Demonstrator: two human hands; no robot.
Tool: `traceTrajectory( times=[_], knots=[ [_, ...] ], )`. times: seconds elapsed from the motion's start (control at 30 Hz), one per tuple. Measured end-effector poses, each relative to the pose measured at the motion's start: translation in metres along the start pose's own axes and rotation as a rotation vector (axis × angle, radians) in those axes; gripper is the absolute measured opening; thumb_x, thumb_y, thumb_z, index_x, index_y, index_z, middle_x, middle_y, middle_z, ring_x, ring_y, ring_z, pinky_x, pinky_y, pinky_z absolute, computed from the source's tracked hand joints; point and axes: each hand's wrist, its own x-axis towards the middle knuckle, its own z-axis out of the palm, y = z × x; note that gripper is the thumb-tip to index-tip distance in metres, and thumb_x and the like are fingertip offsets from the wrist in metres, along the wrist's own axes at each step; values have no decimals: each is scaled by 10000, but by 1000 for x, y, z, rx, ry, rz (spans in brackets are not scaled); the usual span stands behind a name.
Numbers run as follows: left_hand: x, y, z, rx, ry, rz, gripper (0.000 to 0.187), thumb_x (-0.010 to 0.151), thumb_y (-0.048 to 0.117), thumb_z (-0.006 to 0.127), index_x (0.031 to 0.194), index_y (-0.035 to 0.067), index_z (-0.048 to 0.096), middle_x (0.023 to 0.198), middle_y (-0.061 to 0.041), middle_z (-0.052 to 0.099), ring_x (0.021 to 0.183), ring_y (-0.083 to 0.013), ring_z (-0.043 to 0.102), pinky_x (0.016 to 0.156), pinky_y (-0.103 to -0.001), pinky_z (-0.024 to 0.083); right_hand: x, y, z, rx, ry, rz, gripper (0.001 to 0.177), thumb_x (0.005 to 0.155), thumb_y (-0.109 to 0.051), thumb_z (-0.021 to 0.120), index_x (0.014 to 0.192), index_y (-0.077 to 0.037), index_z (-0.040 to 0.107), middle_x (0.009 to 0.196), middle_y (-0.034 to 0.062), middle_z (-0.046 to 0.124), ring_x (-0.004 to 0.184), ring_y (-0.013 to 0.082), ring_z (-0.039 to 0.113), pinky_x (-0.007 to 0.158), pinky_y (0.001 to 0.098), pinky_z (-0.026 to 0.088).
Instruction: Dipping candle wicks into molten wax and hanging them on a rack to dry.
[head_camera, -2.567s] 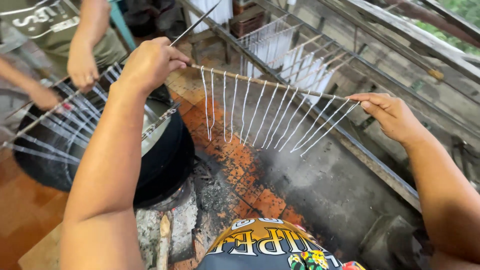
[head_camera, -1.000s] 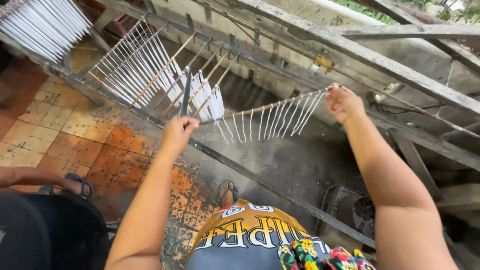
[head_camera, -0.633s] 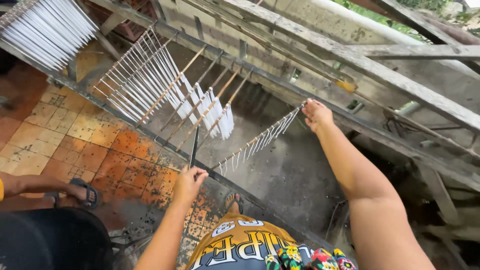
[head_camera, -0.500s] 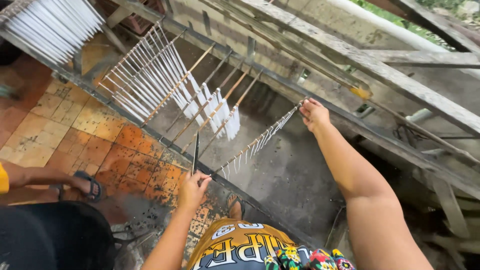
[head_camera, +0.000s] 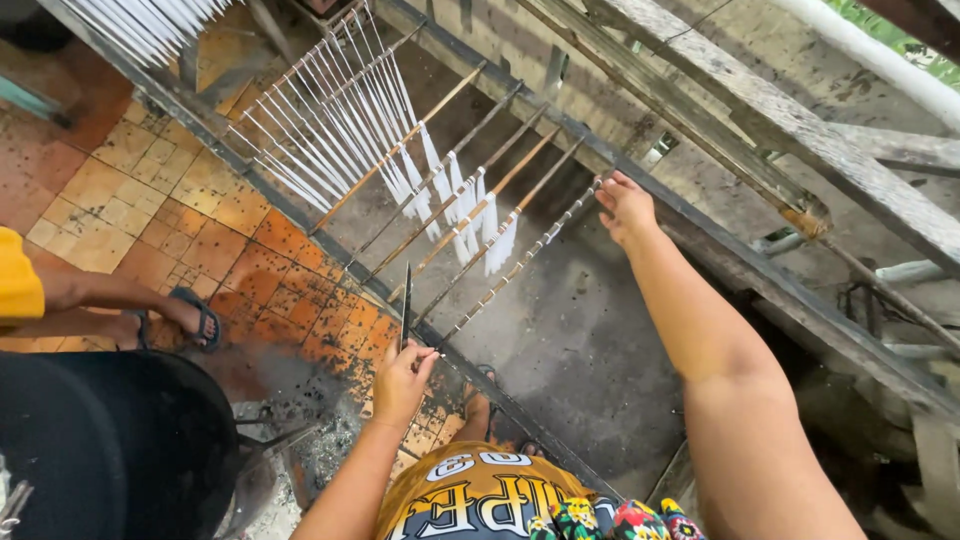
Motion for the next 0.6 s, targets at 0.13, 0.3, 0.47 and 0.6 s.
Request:
traceTrajectory(
  times=[0.13, 0.3, 0.47, 0.6],
  knots=[
    [2, 1, 1, 31, 14, -19, 114, 810, 336, 847, 890, 280, 789, 994, 7, 695, 735, -245, 727, 631, -354, 588, 1, -3, 11, -30, -34, -9, 361, 1005, -253, 664, 1345, -327, 569, 1270, -92, 723, 1126, 173, 666, 961, 517, 323],
    [6, 9, -2, 56, 26, -17, 105, 821, 353, 839, 882, 292, 779, 992, 30, 691, 728, -217, 731, 620, -343, 596, 6, -5, 11, -38, -107, -21, 363, 1028, -224, 614, 1377, -304, 557, 1309, -86, 704, 1161, 194, 638, 977, 534, 315],
    [8, 7, 3, 96, 60, -16, 117, 811, 384, 843, 876, 315, 775, 995, 42, 682, 767, -211, 738, 624, -332, 601, 6, -7, 13, -60, -138, -14, 387, 1035, -222, 603, 1409, -297, 538, 1342, -94, 687, 1194, 198, 627, 993, 542, 317],
    [7, 1, 12, 141, 106, -2, 135, 807, 432, 845, 872, 340, 771, 986, 57, 676, 804, -196, 742, 643, -321, 608, 5, -12, 15, -93, -154, -19, 416, 1043, -220, 589, 1447, -291, 518, 1363, -105, 666, 1206, 190, 621, 994, 540, 330]
  ],
)
